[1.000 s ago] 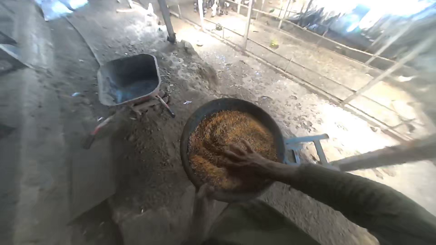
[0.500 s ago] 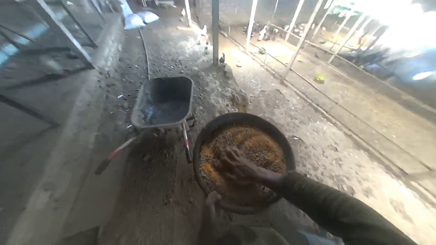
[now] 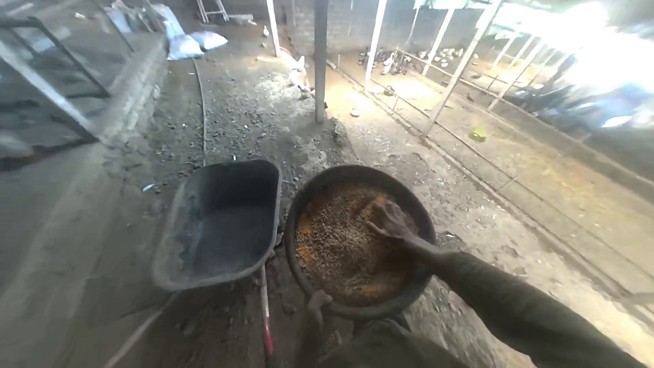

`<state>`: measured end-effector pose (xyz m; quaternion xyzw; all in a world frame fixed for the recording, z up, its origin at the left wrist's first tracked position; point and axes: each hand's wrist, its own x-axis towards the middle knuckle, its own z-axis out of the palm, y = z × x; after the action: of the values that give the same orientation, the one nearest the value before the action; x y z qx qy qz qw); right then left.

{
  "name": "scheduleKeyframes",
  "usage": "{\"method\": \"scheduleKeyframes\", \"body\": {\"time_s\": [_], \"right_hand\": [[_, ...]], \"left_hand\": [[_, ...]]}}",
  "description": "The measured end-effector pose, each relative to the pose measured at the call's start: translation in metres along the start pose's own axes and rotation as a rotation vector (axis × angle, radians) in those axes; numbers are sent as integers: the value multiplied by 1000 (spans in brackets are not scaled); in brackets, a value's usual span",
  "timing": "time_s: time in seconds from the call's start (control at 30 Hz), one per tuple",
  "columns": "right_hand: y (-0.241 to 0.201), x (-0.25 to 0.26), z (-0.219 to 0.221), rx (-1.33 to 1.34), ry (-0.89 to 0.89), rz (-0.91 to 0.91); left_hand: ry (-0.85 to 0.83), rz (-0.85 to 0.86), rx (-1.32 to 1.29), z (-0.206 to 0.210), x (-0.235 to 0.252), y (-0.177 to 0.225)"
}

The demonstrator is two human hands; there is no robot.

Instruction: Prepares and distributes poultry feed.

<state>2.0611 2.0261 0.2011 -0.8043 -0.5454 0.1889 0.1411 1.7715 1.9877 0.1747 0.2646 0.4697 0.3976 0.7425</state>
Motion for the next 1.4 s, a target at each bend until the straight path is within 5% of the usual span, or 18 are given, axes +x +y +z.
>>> {"method": "scheduleKeyframes", "body": {"time_s": [0.13,0.4,0.53,0.73,0.93,1.1,1.27,1.4], "right_hand": [[-32,122,11,135,-37,-118],[-19,352,-29,-213,-391,-741],[-15,501,-72,-353,-308,-647],[-88,744,-38,-107,-235,-505],[-136,913,5,-87,-421,-738],[-129,1063,-43,-287,-481,-775],[-124,1294,-69,-335,-228,-689],[-199,1469,-49,-176,-296,-675]], "left_hand": [[-8,29,-17,52,113,26],[99,104,-140,131,330,87],[196,88,-185,173,413,130],[214,130,-171,221,580,204],[163,178,-190,232,815,273],[238,69,-185,279,969,369],[224,61,-183,315,1123,448],[215,76,-207,341,1257,500]]}}
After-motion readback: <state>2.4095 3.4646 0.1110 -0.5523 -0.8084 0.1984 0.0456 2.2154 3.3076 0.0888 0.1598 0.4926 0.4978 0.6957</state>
